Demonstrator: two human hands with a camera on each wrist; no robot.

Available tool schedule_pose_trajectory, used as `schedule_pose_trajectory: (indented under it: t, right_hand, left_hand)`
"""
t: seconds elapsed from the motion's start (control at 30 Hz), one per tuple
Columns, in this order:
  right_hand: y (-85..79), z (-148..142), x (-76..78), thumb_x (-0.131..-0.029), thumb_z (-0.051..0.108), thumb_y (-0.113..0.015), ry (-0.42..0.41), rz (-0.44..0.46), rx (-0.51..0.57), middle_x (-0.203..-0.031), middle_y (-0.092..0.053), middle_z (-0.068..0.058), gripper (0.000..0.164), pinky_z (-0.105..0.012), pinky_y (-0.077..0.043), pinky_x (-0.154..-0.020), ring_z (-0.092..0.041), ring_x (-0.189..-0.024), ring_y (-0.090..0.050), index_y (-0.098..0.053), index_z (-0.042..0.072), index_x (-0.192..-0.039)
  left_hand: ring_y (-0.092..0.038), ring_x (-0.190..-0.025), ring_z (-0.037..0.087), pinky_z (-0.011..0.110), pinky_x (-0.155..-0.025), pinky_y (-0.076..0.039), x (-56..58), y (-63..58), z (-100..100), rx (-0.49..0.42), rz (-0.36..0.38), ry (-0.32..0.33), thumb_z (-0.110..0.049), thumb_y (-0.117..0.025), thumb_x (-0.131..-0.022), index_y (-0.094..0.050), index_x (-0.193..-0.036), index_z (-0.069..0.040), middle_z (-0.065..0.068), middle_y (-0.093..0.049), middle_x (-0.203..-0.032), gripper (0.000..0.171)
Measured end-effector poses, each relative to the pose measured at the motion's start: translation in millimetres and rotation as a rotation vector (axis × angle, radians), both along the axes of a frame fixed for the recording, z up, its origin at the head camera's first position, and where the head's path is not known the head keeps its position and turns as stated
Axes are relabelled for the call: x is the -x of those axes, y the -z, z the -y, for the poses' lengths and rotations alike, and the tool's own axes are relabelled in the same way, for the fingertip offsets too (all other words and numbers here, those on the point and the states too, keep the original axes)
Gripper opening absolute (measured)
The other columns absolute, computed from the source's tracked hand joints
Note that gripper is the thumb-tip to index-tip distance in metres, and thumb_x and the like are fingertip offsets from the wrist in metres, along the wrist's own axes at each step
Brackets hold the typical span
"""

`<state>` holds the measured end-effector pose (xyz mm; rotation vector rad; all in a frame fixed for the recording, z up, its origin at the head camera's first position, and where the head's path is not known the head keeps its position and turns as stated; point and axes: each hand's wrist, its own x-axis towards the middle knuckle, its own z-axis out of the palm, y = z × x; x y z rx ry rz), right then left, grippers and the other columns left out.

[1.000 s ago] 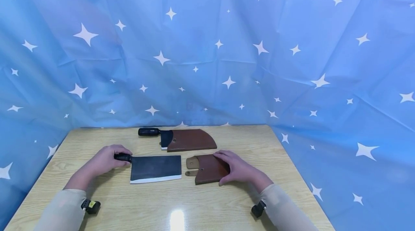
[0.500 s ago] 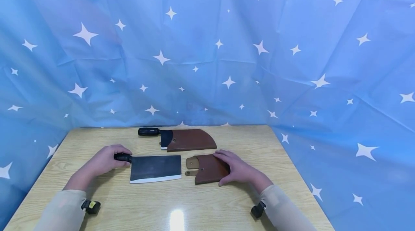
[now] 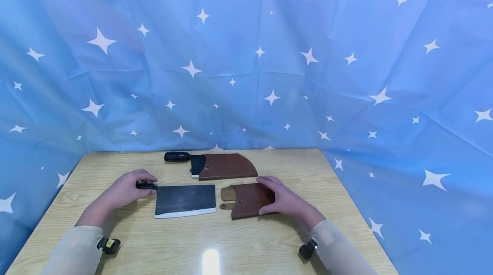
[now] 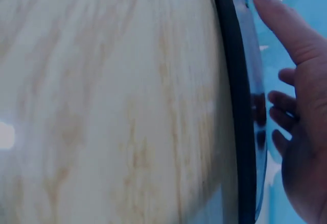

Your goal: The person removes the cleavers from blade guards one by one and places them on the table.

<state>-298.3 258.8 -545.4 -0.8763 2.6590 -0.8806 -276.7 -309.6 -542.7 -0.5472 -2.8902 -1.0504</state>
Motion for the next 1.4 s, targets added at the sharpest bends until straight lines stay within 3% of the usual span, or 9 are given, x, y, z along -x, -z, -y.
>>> schedule_pose_trajectory:
  t: [0.23,0.6,0.93,1.17,1.4]
  right_hand:
    - [-7.6,9,5.7,-0.091,0.045,-0.094,0.019,-0.108,0.043,-0.163,-0.049,-0.012,0.087,-0.061,-0.044,-0.119,-0.037,-0.152,-0.045,-0.057,0.008,-0.160]
    - [-21.6,40,30.1,-0.094,0.037,-0.092,-0.011,-0.177,0.042,-0.163,-0.049,-0.016,0.083,-0.059,-0.042,-0.122,-0.037,-0.151,-0.047,-0.055,0.005,-0.161]
    - [-29.1,73,60.2,-0.095,0.046,-0.089,-0.010,-0.235,-0.016,-0.158,-0.053,-0.015,0.078,-0.054,-0.041,-0.124,-0.036,-0.150,-0.047,-0.061,0.005,-0.156]
    - [-34.8,105,74.5,-0.095,0.059,-0.084,-0.013,-0.251,-0.114,-0.165,-0.048,-0.019,0.086,-0.055,-0.039,-0.125,-0.038,-0.154,-0.043,-0.058,0.009,-0.160]
    - [-32.0,127,90.4,-0.095,0.066,-0.080,-0.013,-0.278,-0.194,-0.168,-0.045,-0.014,0.089,-0.053,-0.039,-0.125,-0.034,-0.155,-0.041,-0.057,0.012,-0.162]
  left_hand:
    - [-0.068,-0.113,0.029,0.057,-0.095,-0.057,7.0,-6.6,-8,-0.006,-0.017,-0.012,-0.028,-0.087,-0.099,-0.082,-0.123,-0.015,0.000,-0.075,-0.120,0.028]
    - [-0.065,-0.123,0.041,0.065,-0.097,-0.054,35.0,-16.7,-33,0.008,-0.048,-0.059,-0.029,-0.084,-0.102,-0.077,-0.133,-0.006,0.015,-0.072,-0.135,0.039]
    - [-0.055,-0.140,0.050,0.070,-0.111,-0.047,65.2,-15.9,-55,0.053,-0.100,-0.028,-0.024,-0.084,-0.102,-0.074,-0.135,-0.003,0.022,-0.061,-0.149,0.041]
    - [-0.059,-0.133,0.048,0.067,-0.112,-0.046,87.7,-14.9,-67,0.137,-0.188,0.022,-0.023,-0.088,-0.098,-0.077,-0.130,-0.003,0.018,-0.068,-0.136,0.039]
    - [-0.059,-0.132,0.047,0.067,-0.112,-0.046,101.2,-17.0,-75,0.164,-0.177,0.034,-0.025,-0.087,-0.098,-0.076,-0.132,-0.003,0.020,-0.068,-0.138,0.042]
